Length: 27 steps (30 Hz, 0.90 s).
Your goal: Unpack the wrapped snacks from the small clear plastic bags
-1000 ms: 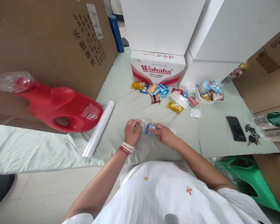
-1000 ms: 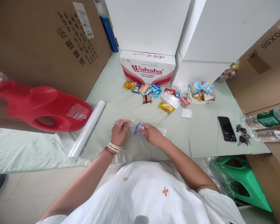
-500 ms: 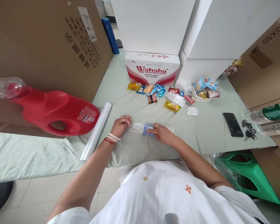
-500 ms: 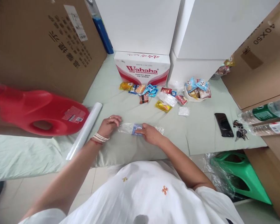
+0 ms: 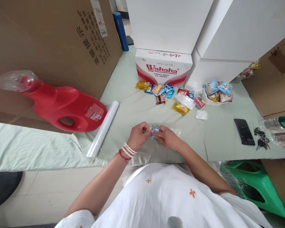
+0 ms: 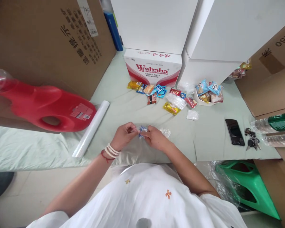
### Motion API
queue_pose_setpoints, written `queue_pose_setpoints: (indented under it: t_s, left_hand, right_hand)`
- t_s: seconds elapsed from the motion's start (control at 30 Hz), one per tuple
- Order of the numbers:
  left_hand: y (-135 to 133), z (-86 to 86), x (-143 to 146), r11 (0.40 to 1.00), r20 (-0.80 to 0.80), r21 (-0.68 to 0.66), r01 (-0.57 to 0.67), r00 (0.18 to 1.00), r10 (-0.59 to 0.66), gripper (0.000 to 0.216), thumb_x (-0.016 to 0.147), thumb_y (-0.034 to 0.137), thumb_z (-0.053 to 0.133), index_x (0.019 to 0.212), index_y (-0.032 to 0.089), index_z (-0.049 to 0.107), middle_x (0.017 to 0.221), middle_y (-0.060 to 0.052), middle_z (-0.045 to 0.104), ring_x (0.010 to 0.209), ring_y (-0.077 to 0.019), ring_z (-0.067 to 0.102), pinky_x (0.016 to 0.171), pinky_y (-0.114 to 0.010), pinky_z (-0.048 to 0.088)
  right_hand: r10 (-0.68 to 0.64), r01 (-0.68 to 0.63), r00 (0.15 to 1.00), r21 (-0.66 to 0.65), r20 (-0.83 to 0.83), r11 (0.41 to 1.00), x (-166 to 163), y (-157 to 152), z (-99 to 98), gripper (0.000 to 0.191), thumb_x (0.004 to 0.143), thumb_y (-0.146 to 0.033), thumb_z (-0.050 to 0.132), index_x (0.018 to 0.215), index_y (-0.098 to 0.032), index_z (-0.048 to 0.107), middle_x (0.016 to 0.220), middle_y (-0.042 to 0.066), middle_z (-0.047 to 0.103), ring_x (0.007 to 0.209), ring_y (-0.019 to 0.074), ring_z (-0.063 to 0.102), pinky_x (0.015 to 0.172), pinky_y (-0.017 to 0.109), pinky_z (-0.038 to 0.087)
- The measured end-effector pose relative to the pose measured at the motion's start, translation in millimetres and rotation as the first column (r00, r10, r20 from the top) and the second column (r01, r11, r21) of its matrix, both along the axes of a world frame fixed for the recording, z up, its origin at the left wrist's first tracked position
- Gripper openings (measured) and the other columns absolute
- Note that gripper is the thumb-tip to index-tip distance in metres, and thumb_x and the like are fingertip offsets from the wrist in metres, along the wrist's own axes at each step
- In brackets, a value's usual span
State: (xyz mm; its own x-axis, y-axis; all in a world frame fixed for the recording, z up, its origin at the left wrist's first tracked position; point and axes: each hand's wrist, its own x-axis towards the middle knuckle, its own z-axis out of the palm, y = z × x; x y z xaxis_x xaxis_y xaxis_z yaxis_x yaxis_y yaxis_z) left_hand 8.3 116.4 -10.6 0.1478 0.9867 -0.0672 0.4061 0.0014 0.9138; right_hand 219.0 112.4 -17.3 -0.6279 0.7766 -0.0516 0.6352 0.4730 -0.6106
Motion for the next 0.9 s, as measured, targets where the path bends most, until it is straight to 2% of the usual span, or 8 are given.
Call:
queue_pose_setpoints:
  t_s: [0.17, 0.3, 0.4, 0.5, 0.57, 0.63, 0.73, 0.9]
  left_hand:
    - [-16.3, 1.4, 41.0, 0.986, -0.068, 0.136, 0.094, 0.994, -0.086, 0.025, 0.094, 0.030, 0.048, 0.099, 0.022, 0.071, 0.095, -0.005, 0.073, 0.089, -0.0196, 0.066, 0.084, -0.035, 0.053]
    - [-26.1, -6.3, 47.7, 0.944, -0.300, 0.233, 0.232, 0.941, -0.157, 0.033, 0.096, 0.023, 0.043, 0.110, 0.022, 0.073, 0.116, -0.008, 0.075, 0.109, -0.0256, 0.064, 0.097, -0.045, 0.048]
    - [-32.5, -10.3, 49.3, 0.911, -0.535, 0.255, 0.326, 0.832, -0.148, 0.035, 0.090, 0.022, 0.055, 0.120, 0.022, 0.072, 0.131, -0.010, 0.072, 0.118, -0.0316, 0.059, 0.096, -0.051, 0.044]
    - [-39.3, -13.4, 52.8, 0.884, -0.639, 0.259, 0.390, 0.755, -0.146, 0.046, 0.087, 0.017, 0.059, 0.132, 0.022, 0.067, 0.142, -0.010, 0.067, 0.124, -0.0331, 0.057, 0.097, -0.052, 0.041]
    - [-43.5, -15.4, 54.1, 0.881, -0.670, 0.255, 0.400, 0.730, -0.137, 0.048, 0.089, 0.015, 0.057, 0.136, 0.023, 0.065, 0.145, -0.010, 0.065, 0.126, -0.0325, 0.057, 0.096, -0.051, 0.040]
    - [-47.2, -17.4, 53.7, 0.882, -0.689, 0.246, 0.402, 0.713, -0.133, 0.049, 0.092, 0.013, 0.054, 0.138, 0.023, 0.064, 0.147, -0.010, 0.064, 0.127, -0.0318, 0.057, 0.094, -0.050, 0.040]
    - [-51.5, -19.7, 52.4, 0.883, -0.695, 0.236, 0.407, 0.706, -0.140, 0.050, 0.094, 0.012, 0.050, 0.141, 0.024, 0.062, 0.148, -0.010, 0.062, 0.130, -0.0311, 0.057, 0.093, -0.049, 0.041]
    - [-53.6, -23.0, 58.9, 0.867, -0.691, 0.275, 0.416, 0.712, -0.123, 0.049, 0.096, 0.009, 0.045, 0.137, 0.024, 0.065, 0.143, -0.013, 0.066, 0.133, -0.0314, 0.057, 0.100, -0.051, 0.045]
  right_hand:
    - [0.044, -0.041, 0.997, 0.044, -0.058, 0.998, 10.7, -13.9, 4.6, 0.033, 0.092, -0.021, 0.059, 0.123, -0.017, 0.070, 0.109, 0.012, 0.059, 0.100, 0.0250, 0.051, 0.093, 0.041, 0.048]
    - [0.077, -0.098, 0.964, -0.070, -0.253, 0.993, 34.8, -24.2, 9.1, 0.034, 0.096, -0.030, 0.059, 0.129, -0.022, 0.068, 0.125, 0.013, 0.062, 0.116, 0.0252, 0.057, 0.103, 0.042, 0.048]
    - [-0.206, 0.185, 0.936, -0.097, -0.286, 0.978, 48.5, -25.3, 3.3, 0.031, 0.104, -0.032, 0.046, 0.123, -0.024, 0.070, 0.117, 0.010, 0.068, 0.110, 0.0225, 0.062, 0.100, 0.040, 0.050]
    - [-0.555, 0.565, 0.824, 0.095, -0.115, 0.819, 55.9, -25.9, -10.6, 0.036, 0.098, -0.035, 0.055, 0.128, -0.018, 0.067, 0.124, 0.017, 0.062, 0.118, 0.0309, 0.055, 0.103, 0.049, 0.047]
    - [-0.614, 0.599, 0.789, 0.201, 0.017, 0.775, 60.7, -28.1, -18.1, 0.039, 0.090, -0.033, 0.067, 0.124, -0.015, 0.068, 0.137, 0.022, 0.053, 0.130, 0.0379, 0.043, 0.108, 0.055, 0.040]
    - [-0.577, 0.554, 0.812, 0.198, 0.086, 0.809, 66.6, -29.5, -18.9, 0.024, 0.087, -0.026, 0.067, 0.109, -0.016, 0.071, 0.142, 0.021, 0.051, 0.134, 0.0382, 0.040, 0.109, 0.053, 0.039]
    - [-0.525, 0.523, 0.847, 0.050, 0.082, 0.851, 70.7, -22.7, -3.9, 0.011, 0.091, -0.023, 0.058, 0.095, -0.019, 0.068, 0.117, 0.014, 0.065, 0.106, 0.0266, 0.058, 0.091, 0.038, 0.047]
    - [-0.462, 0.456, 0.886, -0.130, -0.024, 0.881, 25.9, 12.4, 30.8, 0.010, 0.093, -0.029, 0.058, 0.088, -0.021, 0.062, 0.076, 0.000, 0.065, 0.070, 0.0159, 0.057, 0.066, 0.024, 0.038]
